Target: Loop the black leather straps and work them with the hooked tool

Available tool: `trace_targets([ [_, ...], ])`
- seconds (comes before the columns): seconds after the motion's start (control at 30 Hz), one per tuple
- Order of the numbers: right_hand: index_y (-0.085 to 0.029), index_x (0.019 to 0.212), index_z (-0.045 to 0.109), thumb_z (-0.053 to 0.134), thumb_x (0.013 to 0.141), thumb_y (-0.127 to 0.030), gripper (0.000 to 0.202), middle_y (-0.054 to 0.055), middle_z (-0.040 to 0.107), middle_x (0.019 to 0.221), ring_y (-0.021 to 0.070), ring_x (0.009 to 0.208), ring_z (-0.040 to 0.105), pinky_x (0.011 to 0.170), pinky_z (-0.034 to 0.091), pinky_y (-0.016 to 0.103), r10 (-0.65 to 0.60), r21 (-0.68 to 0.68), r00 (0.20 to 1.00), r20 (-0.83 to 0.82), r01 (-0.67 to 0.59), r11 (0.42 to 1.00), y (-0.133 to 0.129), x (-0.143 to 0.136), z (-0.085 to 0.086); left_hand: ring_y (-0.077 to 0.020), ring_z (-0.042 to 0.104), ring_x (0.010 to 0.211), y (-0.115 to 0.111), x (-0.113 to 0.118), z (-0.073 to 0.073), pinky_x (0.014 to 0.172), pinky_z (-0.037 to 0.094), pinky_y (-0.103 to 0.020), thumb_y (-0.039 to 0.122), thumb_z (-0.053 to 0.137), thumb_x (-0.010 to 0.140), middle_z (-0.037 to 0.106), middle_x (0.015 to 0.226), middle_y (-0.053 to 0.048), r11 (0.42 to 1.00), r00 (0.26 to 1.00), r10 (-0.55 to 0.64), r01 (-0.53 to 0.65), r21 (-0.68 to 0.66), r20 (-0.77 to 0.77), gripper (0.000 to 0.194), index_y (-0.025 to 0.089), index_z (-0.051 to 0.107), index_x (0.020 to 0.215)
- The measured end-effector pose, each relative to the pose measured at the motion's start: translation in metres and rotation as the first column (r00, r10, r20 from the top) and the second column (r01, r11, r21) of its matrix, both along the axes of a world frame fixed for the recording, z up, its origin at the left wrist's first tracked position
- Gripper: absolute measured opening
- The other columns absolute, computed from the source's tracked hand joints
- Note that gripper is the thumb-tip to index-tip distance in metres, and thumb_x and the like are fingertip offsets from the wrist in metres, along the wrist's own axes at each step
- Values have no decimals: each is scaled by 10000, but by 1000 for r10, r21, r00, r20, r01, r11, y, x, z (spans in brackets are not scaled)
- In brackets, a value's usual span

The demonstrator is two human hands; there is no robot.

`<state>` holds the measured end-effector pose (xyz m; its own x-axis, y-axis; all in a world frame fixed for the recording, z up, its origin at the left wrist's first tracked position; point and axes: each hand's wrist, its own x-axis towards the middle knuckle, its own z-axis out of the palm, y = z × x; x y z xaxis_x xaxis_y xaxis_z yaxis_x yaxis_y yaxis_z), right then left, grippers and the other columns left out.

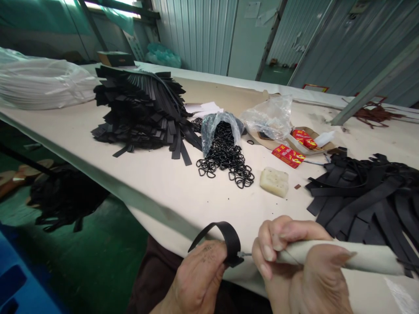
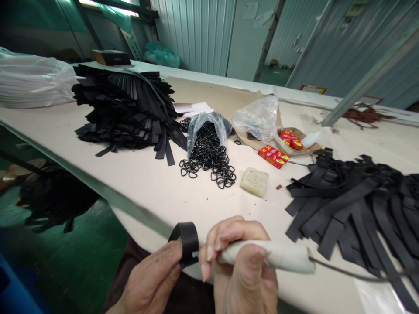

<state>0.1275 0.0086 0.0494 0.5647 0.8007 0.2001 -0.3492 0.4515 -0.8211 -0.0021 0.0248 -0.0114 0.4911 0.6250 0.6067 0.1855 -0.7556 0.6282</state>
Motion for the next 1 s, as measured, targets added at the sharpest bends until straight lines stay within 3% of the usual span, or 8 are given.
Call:
trace_targets([
  [0.1,-187,651,580,645,688,-533,355,-34,488,532,82,415,451,310,371,161,116,-29,991,-62,-118,993,0,-1,-4,-179,662,800,0,0,1,789,524,-251,48,449,824,694,854,-86,1000,1000,5,-5,8,8,333,154,526,1130],
  [0.23,-194,665,567,643,689,-537,352,-43,470,543,74,435,442,332,367,148,147,-61,984,-104,-153,986,-2,-2,-9,-183,658,835,-2,-2,2,810,513,-240,33,470,813,694,880,-96,1000,1000,-6,7,-21,27,325,140,547,1109],
  [0.37,-198,663,543,620,701,-554,367,-50,437,543,62,439,403,350,354,136,150,-89,980,-132,-163,983,-4,-2,-11,-152,650,760,-6,-4,5,738,511,-196,39,486,815,684,856,-56,967,998,-53,59,-249,31,297,175,586,1060],
  [0.47,-199,654,520,587,721,-569,383,-55,424,530,53,422,376,367,358,140,172,-116,974,-148,-190,975,-5,-3,-12,-140,626,683,-9,-3,10,681,502,-196,114,474,849,678,787,-39,842,993,-97,119,-526,69,197,168,640,942],
  [0.57,-216,673,492,480,794,-579,383,-61,416,536,53,412,365,374,355,154,179,-215,952,-247,-234,948,-8,-5,-15,-161,622,708,-9,-1,17,691,491,-224,209,451,876,694,788,-50,621,980,-107,197,-759,166,232,154,675,850],
  [0.7,-236,683,458,427,823,-580,373,-70,395,546,61,408,334,361,325,161,171,-300,917,-359,-287,910,-11,-7,-21,-174,618,713,-10,0,19,708,474,-242,284,469,869,692,731,-52,405,965,-59,256,-878,254,280,136,690,781],
  [0.87,-215,659,461,446,841,-532,366,-77,367,503,43,383,242,351,263,126,150,-281,928,-341,-253,926,-6,-10,-28,-148,583,626,-14,0,10,636,452,-230,357,515,838,649,629,-29,268,961,21,261,-927,277,296,130,680,743],
  [1.0,-200,640,471,464,852,-488,357,-74,373,500,40,382,229,332,218,112,145,-264,923,-355,-248,932,-1,-12,-32,-135,547,578,-17,-1,2,594,423,-229,374,516,834,599,570,-17,243,961,58,250,-937,271,322,125,647,680],
])
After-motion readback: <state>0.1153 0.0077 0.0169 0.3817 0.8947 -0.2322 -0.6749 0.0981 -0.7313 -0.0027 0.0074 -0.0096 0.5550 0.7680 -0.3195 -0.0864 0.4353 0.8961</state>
